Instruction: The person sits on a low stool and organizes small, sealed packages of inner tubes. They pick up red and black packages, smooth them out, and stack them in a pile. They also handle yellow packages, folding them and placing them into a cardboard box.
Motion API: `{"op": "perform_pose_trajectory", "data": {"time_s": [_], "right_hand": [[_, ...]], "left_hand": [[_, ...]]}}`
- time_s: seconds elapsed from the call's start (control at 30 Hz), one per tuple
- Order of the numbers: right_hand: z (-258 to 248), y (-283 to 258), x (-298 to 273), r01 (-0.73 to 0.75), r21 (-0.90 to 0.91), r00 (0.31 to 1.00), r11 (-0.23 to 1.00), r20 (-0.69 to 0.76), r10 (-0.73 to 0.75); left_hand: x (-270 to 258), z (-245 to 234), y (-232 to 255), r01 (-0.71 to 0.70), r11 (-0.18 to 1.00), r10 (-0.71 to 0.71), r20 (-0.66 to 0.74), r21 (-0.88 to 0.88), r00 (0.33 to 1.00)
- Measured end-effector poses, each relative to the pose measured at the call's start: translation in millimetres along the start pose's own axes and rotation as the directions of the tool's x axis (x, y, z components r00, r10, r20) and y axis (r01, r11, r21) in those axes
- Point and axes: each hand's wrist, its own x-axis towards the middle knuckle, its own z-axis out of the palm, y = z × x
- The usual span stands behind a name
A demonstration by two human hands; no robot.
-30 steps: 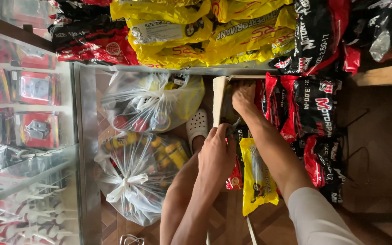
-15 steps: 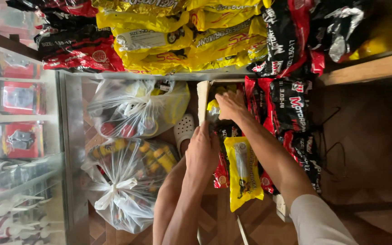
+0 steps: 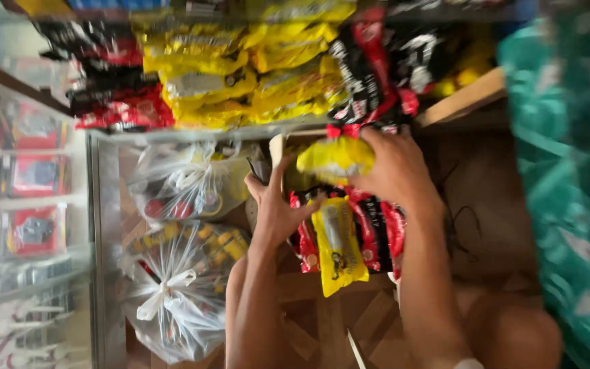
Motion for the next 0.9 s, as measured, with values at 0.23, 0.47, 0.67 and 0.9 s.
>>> {"op": "perform_pose_trajectory", "data": {"time_s": [0.23, 0.47, 0.67, 0.9], "right_hand": [[-130.1, -39.6, -140.3, -0.185, 0.304, 0.936, 0.935, 0.344, 0.074], [-82.6, -23.1, -243.0, -0.254, 0.941, 0.959, 0.226, 0.275, -0.068], [21.6, -64.8, -331.2, -0.392, 0.88, 0.854, -0.266, 0.456, 0.25], [128.3, -59.9, -384.0, -0.324, 0.921, 0.753, -0.216, 0.389, 0.53]], "left_hand": [[-106.2, 0.3, 63.7, -0.207, 0.967, 0.118, 0.456, 0.15, 0.882], [-267.1, 51.7, -60.3, 0.517, 0.497, 0.018, 0.604, -0.697, 0.797], [-319.9, 51.0, -89.0, 0.702, -0.129, 0.058, 0.701, -0.701, 0.711], [-341.7, 46.0, -50.7, 0.798, -0.053, -0.102, 0.798, -0.601, 0.594]]}}
